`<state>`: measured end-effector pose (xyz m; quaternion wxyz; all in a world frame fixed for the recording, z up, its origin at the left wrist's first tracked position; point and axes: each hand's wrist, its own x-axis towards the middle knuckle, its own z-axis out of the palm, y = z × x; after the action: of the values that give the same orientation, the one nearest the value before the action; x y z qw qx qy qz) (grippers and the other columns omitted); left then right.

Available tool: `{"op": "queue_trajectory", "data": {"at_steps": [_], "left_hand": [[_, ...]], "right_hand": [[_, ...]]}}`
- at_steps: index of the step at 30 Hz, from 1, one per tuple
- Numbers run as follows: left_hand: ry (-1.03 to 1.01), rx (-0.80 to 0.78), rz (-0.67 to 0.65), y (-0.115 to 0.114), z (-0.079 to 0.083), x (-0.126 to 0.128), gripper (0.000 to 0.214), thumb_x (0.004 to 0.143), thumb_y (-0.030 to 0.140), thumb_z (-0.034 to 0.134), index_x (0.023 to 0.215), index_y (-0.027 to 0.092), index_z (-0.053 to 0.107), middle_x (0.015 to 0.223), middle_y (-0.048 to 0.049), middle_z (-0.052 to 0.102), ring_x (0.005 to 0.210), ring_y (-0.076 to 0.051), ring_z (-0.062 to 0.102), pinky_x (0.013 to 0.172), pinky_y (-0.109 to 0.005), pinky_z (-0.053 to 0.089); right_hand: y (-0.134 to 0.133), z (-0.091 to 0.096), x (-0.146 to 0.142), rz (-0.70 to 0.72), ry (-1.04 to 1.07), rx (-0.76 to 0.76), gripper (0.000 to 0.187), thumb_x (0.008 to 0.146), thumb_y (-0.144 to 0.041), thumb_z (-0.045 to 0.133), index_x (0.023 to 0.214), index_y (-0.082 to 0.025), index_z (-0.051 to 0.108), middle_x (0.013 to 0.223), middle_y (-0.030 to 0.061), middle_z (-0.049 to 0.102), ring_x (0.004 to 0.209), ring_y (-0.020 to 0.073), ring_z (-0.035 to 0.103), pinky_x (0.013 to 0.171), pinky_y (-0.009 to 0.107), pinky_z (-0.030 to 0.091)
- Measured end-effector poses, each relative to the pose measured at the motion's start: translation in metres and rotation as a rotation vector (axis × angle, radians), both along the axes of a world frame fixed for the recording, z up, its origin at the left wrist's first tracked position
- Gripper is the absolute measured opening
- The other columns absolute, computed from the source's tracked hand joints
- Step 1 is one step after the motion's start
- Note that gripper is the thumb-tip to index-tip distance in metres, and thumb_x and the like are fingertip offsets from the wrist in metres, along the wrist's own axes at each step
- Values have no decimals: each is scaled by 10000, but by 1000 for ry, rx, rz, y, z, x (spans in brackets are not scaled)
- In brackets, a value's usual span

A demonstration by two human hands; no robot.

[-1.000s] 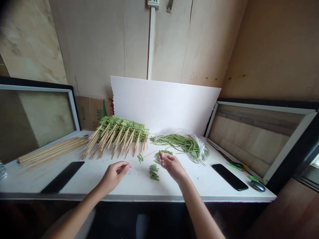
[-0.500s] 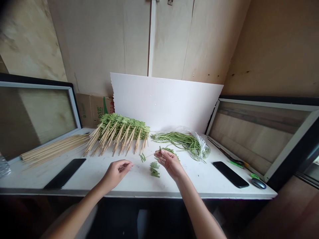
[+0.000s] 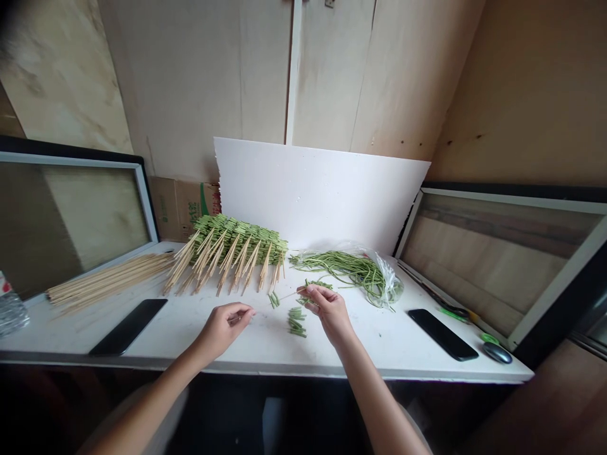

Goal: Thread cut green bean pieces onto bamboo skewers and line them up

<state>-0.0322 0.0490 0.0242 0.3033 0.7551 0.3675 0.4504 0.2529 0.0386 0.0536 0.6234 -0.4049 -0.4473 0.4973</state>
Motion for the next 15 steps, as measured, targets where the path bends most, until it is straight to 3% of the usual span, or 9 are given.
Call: {"op": "queue_trajectory", "data": {"at_steps": [10,15], "left_hand": [[2,41,22,-1,-2,0,269,979,361,592,919,160,761,869,-75,752,784,-191,684,699,-269,534],[3,71,9,-9,2,10,263,986,341,587,903,161,760,852,-73,748,765,-183,675,684,-261,528]], "right_hand": [[-3,-2,-14,-136,-28,58,315,756,-482,849,911,-210,816,1038,116,803,1113,303,693,765,335,583],[-10,-13,-39,-124,-81,59,298,741,-471,866,875,-209,817,991,95,797,999,272,722,780,344,590]]}}
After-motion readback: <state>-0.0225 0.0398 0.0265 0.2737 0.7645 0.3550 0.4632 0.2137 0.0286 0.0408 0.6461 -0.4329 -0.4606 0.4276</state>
